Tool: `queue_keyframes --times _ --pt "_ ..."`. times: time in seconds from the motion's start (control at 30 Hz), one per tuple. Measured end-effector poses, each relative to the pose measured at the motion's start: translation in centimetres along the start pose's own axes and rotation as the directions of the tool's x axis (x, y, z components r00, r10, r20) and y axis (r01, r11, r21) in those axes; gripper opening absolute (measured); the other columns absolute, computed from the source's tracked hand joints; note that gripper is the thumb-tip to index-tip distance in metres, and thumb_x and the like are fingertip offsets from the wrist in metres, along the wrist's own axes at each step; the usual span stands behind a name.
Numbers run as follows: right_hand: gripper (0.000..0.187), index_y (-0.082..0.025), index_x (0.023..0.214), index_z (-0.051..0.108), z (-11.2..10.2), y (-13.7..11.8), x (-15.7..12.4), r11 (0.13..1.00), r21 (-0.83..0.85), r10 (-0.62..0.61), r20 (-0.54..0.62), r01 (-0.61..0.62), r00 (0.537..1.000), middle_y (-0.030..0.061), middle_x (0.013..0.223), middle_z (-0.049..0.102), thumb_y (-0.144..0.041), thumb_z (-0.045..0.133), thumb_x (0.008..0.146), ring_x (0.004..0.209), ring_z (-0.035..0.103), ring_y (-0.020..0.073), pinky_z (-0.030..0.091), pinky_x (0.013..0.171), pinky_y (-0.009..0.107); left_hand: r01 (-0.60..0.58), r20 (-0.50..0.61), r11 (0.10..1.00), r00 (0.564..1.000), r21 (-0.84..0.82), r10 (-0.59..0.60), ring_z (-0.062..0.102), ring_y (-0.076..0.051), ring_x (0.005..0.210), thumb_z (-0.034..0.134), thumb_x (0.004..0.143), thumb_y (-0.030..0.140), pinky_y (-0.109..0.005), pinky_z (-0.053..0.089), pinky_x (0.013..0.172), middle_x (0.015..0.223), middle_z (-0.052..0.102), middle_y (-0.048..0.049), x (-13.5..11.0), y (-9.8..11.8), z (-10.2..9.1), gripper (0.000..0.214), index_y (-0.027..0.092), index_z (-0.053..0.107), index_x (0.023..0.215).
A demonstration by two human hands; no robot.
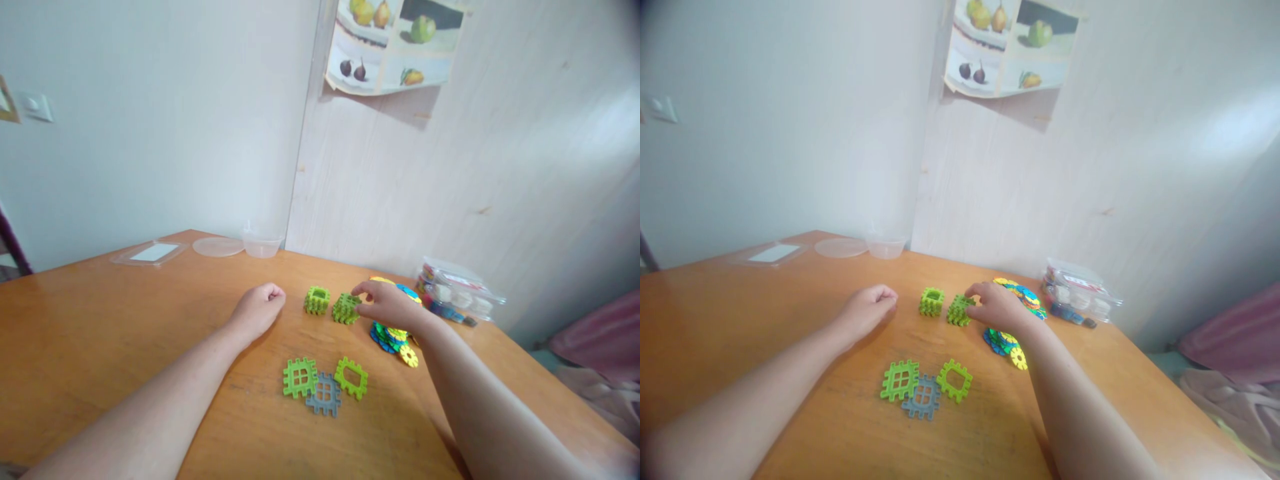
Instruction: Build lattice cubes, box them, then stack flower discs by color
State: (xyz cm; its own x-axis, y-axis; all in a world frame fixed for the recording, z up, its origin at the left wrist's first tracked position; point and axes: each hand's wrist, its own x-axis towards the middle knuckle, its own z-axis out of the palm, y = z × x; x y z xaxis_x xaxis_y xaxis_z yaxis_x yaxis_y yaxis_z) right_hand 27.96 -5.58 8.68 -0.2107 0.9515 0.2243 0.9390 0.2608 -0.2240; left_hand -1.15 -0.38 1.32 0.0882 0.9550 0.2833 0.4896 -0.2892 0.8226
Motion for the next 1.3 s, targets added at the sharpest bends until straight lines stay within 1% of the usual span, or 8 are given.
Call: queue_keyframes --times 0.1,0.2,0.4,0.53,0.87,1.0,1.17,1.3 --pt "0.027 -0.021 0.103 0.071 -0.8 -0.9 -0.9 0.999 0.013 -0.029 -0.028 0.029 0.999 0.0056 0.101 0.072 -0.028 0.065 0.078 0.086 0.066 0.0208 0.046 0.074 0.032 -0.005 -0.013 1.0 1.0 0.011 0.005 0.06 -0.018 0.067 0.054 0.074 0.033 -0.027 0.039 0.06 0.069 0.068 -0.0006 0.0 0.1 0.0 0.018 0.02 0.066 0.076" --pt "0.018 -0.023 0.095 0.071 -1.6 -2.3 -2.8 0.994 0.063 -0.093 0.108 0.086 0.99 0.0031 0.09 0.072 -0.032 0.066 0.08 0.08 0.065 0.02 0.046 0.07 0.031 -0.006 -0.016 1.0 1.0 0.014 0.006 0.06 -0.019 0.068 0.055 0.073 0.034 -0.027 0.038 0.06 0.069 0.068 -0.0007 0.0 0.2 -0.1 0.018 0.02 0.066 0.075" --pt "0.044 -0.026 0.107 0.068 -0.8 -5.1 -7.5 0.991 0.019 -0.134 0.325 0.136 0.936 0.0047 0.101 0.072 -0.052 0.074 0.073 0.088 0.065 0.0241 0.045 0.071 0.032 0.008 -0.006 1.0 1.0 -0.002 -0.008 0.061 -0.018 0.066 0.054 0.075 0.035 -0.027 0.039 0.06 0.068 0.069 -0.0014 -0.1 0.2 0.0 0.019 0.02 0.066 0.075" --pt "0.029 -0.023 0.095 0.066 0.5 -5.7 -8.6 0.991 -0.018 -0.117 0.312 0.129 0.943 0.0037 0.098 0.07 -0.036 0.075 0.07 0.087 0.063 0.0223 0.043 0.072 0.031 -0.01 0.007 1.0 1.0 0.019 0.01 0.061 -0.018 0.064 0.053 0.077 0.035 -0.027 0.039 0.06 0.068 0.068 -0.0015 -0.1 0.2 0.0 0.019 0.02 0.063 0.072" --pt "0.036 -0.02 0.11 0.063 -0.8 -5.2 -2.2 0.986 0.012 -0.163 -0.003 0.163 0.987 0.0082 0.109 0.067 -0.031 0.07 0.077 0.099 0.06 0.0238 0.044 0.086 0.035 -0.038 -0.006 0.999 0.999 0.012 0.039 0.062 -0.02 0.071 0.054 0.075 0.031 -0.028 0.04 0.064 0.072 0.069 -0.002 0.2 -0.2 0.2 0.016 0.021 0.066 0.075" --pt "0.037 -0.019 0.11 0.064 -0.1 -6.5 0.7 0.972 0.17 -0.158 -0.049 0.165 0.986 0.0078 0.106 0.068 -0.03 0.071 0.076 0.097 0.061 0.0224 0.047 0.084 0.035 -0.018 0.005 0.987 1.0 -0.16 0.019 0.06 -0.019 0.072 0.059 0.074 0.032 -0.029 0.042 0.066 0.075 0.069 -0.0022 0.0 0.7 0.2 0.017 0.019 0.068 0.081" --pt "0.037 -0.018 0.115 0.064 1.0 -7.9 1.6 0.718 0.696 -0.117 0.14 -0.013 0.983 0.0062 0.104 0.07 -0.037 0.063 0.084 0.085 0.063 0.0176 0.05 0.067 0.028 0.124 0.232 0.762 0.972 -0.635 0.036 0.061 -0.015 0.073 0.067 0.076 0.041 -0.027 0.043 0.066 0.096 0.072 -0.0065 -0.8 2.7 -0.4 0.038 0.018 0.069 0.106" --pt "0.033 -0.016 0.112 0.067 1.8 -8.2 1.8 0.551 0.83 -0.149 0.202 -0.088 0.968 0.0086 0.105 0.071 -0.034 0.061 0.084 0.09 0.065 0.019 0.05 0.067 0.026 0.149 0.265 0.674 0.961 -0.724 0.073 0.059 -0.013 0.071 0.073 0.075 0.041 -0.026 0.042 0.067 0.086 0.069 -0.0046 -1.0 3.0 -0.7 0.033 0.017 0.068 0.096"
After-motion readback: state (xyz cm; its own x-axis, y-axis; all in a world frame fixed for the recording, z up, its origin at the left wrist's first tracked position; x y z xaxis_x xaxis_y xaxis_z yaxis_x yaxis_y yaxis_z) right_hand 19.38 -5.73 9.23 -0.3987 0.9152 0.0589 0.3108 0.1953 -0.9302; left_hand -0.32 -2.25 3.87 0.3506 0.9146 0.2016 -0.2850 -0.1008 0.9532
